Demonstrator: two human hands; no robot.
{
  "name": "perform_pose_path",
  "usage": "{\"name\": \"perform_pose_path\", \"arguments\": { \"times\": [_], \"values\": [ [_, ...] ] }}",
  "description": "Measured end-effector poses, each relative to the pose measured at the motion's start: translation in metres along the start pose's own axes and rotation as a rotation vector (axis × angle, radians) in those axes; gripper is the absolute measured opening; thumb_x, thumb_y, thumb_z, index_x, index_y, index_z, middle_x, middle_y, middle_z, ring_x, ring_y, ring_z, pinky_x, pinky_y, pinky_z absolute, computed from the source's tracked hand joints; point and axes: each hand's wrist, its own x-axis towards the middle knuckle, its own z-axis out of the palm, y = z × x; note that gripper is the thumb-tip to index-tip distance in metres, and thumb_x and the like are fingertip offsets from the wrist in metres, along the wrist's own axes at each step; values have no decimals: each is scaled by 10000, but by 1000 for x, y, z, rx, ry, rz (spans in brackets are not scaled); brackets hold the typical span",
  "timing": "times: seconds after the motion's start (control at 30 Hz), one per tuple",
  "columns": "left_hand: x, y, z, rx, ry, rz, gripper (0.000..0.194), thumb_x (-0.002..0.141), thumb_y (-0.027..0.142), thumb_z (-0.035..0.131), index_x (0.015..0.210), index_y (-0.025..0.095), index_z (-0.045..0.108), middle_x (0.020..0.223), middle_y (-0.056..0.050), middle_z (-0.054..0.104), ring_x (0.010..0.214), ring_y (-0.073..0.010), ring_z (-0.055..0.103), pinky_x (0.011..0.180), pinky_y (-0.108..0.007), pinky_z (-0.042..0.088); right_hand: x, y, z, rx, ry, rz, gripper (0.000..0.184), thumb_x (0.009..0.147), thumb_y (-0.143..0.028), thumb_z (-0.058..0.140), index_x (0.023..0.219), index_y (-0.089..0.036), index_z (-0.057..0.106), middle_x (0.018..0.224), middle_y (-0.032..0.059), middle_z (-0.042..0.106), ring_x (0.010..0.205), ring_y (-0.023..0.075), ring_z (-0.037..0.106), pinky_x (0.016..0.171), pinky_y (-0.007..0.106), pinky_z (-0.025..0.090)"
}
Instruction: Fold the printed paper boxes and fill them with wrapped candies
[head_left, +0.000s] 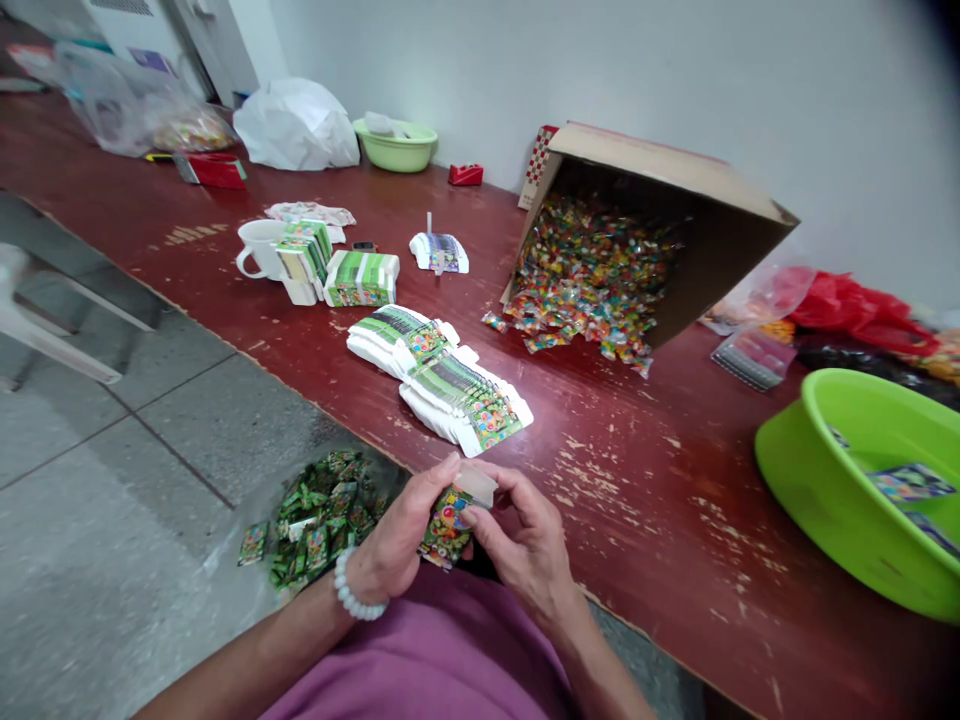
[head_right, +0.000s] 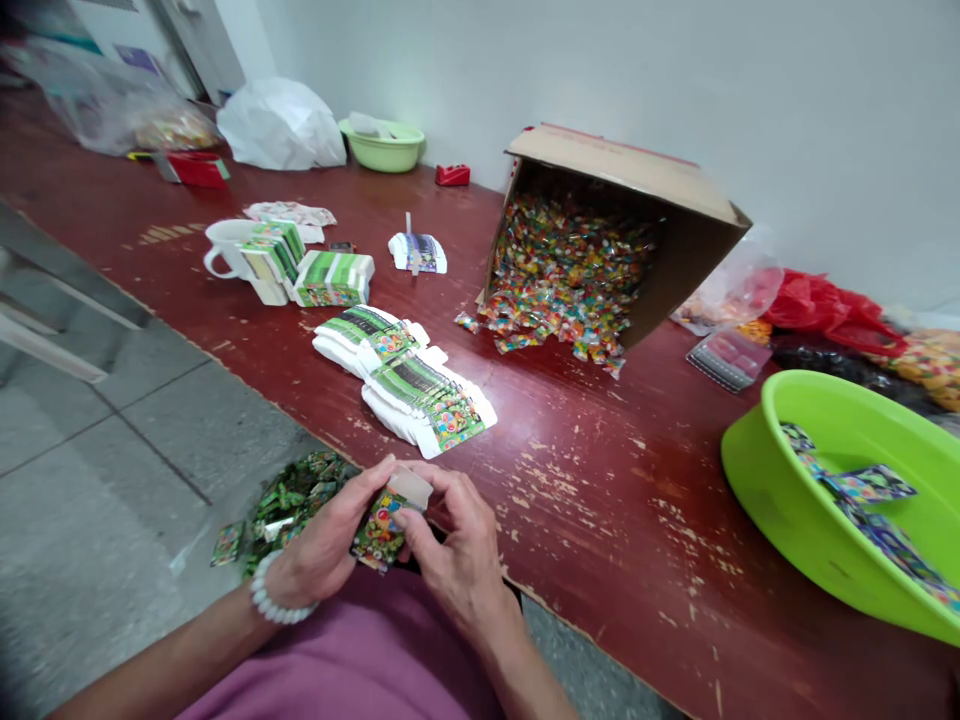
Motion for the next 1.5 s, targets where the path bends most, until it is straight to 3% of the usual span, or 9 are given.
{"name": "perform_pose_path", "arguments": {
  "times": [0.1, 0.2, 0.3, 0.4, 0.7, 1.0, 1.3, 1.43, 1.5],
  "values": [
    [-1, -2, -3, 94, -37, 24, 351, 880, 474, 639, 1053, 195, 762, 860, -41, 709, 683, -166, 596, 605, -256, 498, 1, 4, 3, 216, -25, 144, 256, 826, -330, 746, 1064, -256, 690, 908, 29, 666, 603, 149, 602, 478, 278, 560],
    [-2, -4, -4, 62, -63, -28, 339, 893, 439, 630, 1122, 208, 723, 887, -35, 690, 676, -144, 574, 618, -247, 500, 2, 4, 4, 356, 42, 202, 386, 721, -319, 837, 1048, -256, 641, 864, -3, 649, 656, 159, 607, 472, 256, 545],
    [-1, -4, -3, -7, -73, -46, 338, 889, 394, 635, 1164, 203, 680, 911, -31, 673, 674, -124, 565, 651, -242, 511, 2, 4, 6, 308, 179, 114, 516, 636, -253, 894, 1058, -264, 596, 902, -20, 642, 732, 139, 598, 596, 240, 544],
    [0, -4, -2, -16, -45, -42, 316, 888, 338, 615, 1158, 182, 667, 922, -41, 670, 731, -137, 589, 655, -225, 516, -2, 9, 7, 198, 228, 2, 389, 675, -254, 873, 948, -247, 597, 972, -2, 639, 765, 132, 584, 628, 233, 518],
    [0, -4, -2, -18, -11, -132, 365, 876, 350, 552, 1184, 187, 659, 844, -34, 654, 616, -149, 568, 458, -235, 513, -4, 12, 8, 292, 159, 85, 369, 737, -292, 839, 1023, -255, 608, 873, -13, 664, 715, 146, 617, 589, 250, 541],
    [-3, -4, 2, 53, -59, -80, 380, 929, 466, 545, 1173, 199, 661, 984, -64, 684, 754, -178, 619, 562, -246, 531, 0, 0, 1, 432, 2, 199, 194, 780, -315, 799, 844, -202, 655, 772, -1, 679, 544, 139, 618, 434, 258, 548],
    [-3, -7, -6, 76, -54, -16, 335, 959, 428, 521, 1114, 205, 717, 1071, -49, 702, 962, -190, 631, 827, -265, 523, 1, -1, -3, -92, 100, -136, 23, 814, -218, 753, 822, -236, 741, 889, 39, 689, 819, 194, 661, 707, 321, 583],
    [-1, -6, -4, 67, -24, -67, 388, 948, 488, 516, 1133, 203, 704, 934, -50, 706, 788, -178, 637, 635, -253, 547, 1, 5, 3, 259, 55, 100, 148, 812, -301, 763, 907, -243, 666, 960, 26, 674, 595, 140, 619, 435, 261, 542],
    [0, -6, -3, 68, -26, -90, 412, 938, 505, 521, 1155, 199, 691, 913, -52, 701, 680, -164, 610, 536, -253, 529, 1, 10, 6, 347, 122, 143, 279, 751, -295, 821, 946, -248, 628, 897, -3, 665, 598, 124, 601, 439, 228, 533]
  ]
}}
